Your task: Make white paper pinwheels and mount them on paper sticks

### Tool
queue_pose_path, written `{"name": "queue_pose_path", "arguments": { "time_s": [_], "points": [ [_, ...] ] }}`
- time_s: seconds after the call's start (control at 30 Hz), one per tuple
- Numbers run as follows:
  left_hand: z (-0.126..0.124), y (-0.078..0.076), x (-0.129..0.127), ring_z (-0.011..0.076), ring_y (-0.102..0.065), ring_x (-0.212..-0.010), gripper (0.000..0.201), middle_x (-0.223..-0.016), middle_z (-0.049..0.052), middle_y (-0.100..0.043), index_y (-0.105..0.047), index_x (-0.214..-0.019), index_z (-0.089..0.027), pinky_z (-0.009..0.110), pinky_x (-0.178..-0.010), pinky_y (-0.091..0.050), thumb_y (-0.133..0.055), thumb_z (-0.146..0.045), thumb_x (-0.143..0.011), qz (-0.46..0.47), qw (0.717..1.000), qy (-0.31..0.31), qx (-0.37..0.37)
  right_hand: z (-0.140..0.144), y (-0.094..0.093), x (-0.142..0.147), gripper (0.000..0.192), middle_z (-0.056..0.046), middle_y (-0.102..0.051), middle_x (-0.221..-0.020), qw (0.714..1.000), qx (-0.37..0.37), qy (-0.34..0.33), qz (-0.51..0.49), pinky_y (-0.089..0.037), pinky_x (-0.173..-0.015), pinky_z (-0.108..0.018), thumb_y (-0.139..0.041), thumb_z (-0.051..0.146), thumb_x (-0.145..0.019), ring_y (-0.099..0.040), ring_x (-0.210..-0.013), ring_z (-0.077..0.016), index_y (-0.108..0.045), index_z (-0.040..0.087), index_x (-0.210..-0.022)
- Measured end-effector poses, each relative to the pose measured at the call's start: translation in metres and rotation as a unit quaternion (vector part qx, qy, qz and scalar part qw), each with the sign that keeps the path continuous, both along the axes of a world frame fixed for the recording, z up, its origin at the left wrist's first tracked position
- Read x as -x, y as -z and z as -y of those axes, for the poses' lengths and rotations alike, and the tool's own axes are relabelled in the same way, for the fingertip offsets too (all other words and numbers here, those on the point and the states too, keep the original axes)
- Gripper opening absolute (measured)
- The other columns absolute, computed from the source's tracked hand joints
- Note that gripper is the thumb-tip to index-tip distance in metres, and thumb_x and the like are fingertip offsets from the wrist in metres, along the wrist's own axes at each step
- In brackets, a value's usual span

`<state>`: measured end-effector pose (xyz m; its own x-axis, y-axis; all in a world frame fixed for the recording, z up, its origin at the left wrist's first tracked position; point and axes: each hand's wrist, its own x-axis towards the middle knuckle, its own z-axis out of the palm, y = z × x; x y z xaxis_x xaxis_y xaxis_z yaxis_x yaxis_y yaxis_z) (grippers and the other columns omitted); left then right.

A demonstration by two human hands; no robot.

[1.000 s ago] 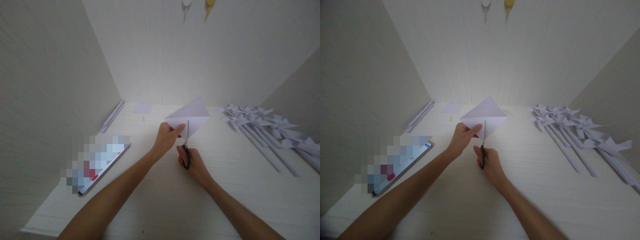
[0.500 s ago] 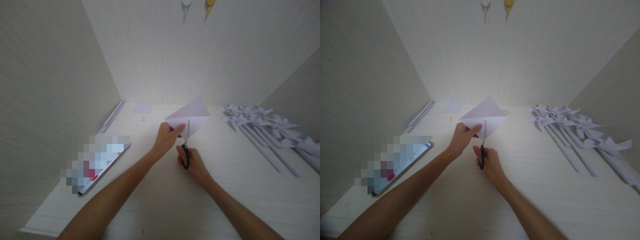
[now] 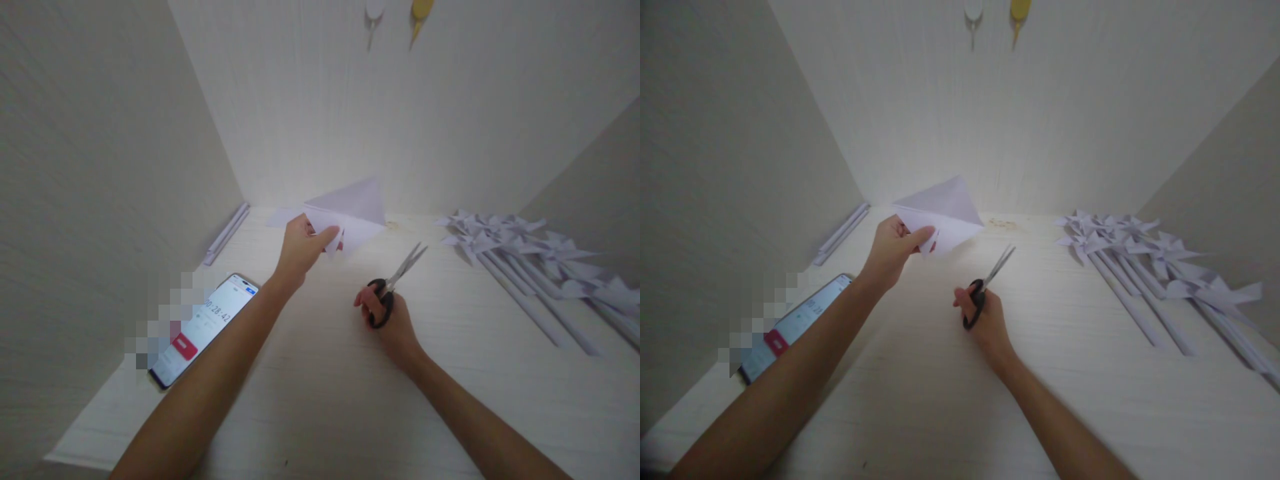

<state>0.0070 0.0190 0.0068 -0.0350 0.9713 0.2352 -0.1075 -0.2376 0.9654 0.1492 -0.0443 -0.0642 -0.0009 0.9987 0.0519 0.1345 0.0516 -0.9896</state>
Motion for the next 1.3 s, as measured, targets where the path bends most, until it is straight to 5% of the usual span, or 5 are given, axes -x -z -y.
{"name": "queue_pose_path", "arguments": {
  "time_s": [0.2, 0.67, 0.87, 1.1, 1.3],
  "points": [
    [0.004, -0.003, -0.001, 0.0051, -0.048, -0.043, 0.011, -0.054, -0.003, -0.055, -0.054, -0.067, -0.009, 0.017, -0.043, -0.04, -0.059, -0.013, -0.057, -0.126, 0.987, 0.095, 0.029, -0.012, 0.002, -0.007, 0.024, 0.005, -0.046, -0.053, 0.967, -0.021, 0.152, -0.202, -0.027, -0.036, -0.017, -0.065, 0.036, -0.062, -0.039, -0.043, -0.0047, -0.054, 0.015, -0.061],
    [0.002, 0.011, -0.004, 0.0098, -0.056, -0.057, 0.023, -0.063, 0.0, -0.06, -0.06, -0.075, -0.01, 0.019, -0.05, -0.045, -0.062, -0.009, -0.052, -0.15, 0.976, 0.145, 0.061, -0.011, 0.006, -0.006, 0.026, 0.009, -0.038, -0.045, 0.968, -0.017, 0.127, -0.217, -0.023, -0.037, -0.02, -0.071, 0.025, -0.055, -0.033, -0.039, -0.004, -0.046, 0.016, -0.056],
    [0.007, 0.025, -0.014, 0.0136, -0.06, -0.072, 0.035, -0.081, 0.007, -0.065, -0.059, -0.085, -0.011, 0.025, -0.065, -0.048, -0.067, -0.012, -0.052, -0.118, 0.94, 0.31, 0.08, -0.012, 0.004, -0.005, 0.026, 0.009, -0.038, -0.045, 0.953, -0.023, 0.14, -0.267, -0.024, -0.036, -0.018, -0.07, 0.023, -0.055, -0.034, -0.039, -0.0037, -0.045, 0.017, -0.054],
    [0.006, 0.034, -0.025, 0.0127, -0.059, -0.061, 0.013, -0.067, 0.004, -0.064, -0.059, -0.07, -0.011, 0.025, -0.057, -0.048, -0.06, -0.021, -0.062, -0.184, 0.972, 0.147, 0.001, -0.01, 0.007, -0.006, 0.024, 0.008, -0.04, -0.045, 0.973, -0.022, 0.112, -0.2, -0.024, -0.037, -0.02, -0.069, 0.03, -0.058, -0.034, -0.039, -0.0044, -0.049, 0.016, -0.056],
    [0.006, 0.011, -0.012, 0.0127, -0.06, -0.061, 0.018, -0.067, 0.005, -0.065, -0.059, -0.069, -0.01, 0.021, -0.054, -0.048, -0.061, -0.026, -0.063, -0.154, 0.985, 0.08, 0.005, -0.002, 0.002, -0.006, 0.037, 0.004, -0.039, -0.044, 0.995, 0.014, -0.058, -0.078, -0.026, -0.039, -0.021, -0.044, 0.046, -0.077, -0.037, -0.042, -0.0075, -0.05, 0.016, -0.056]
  ]
}}
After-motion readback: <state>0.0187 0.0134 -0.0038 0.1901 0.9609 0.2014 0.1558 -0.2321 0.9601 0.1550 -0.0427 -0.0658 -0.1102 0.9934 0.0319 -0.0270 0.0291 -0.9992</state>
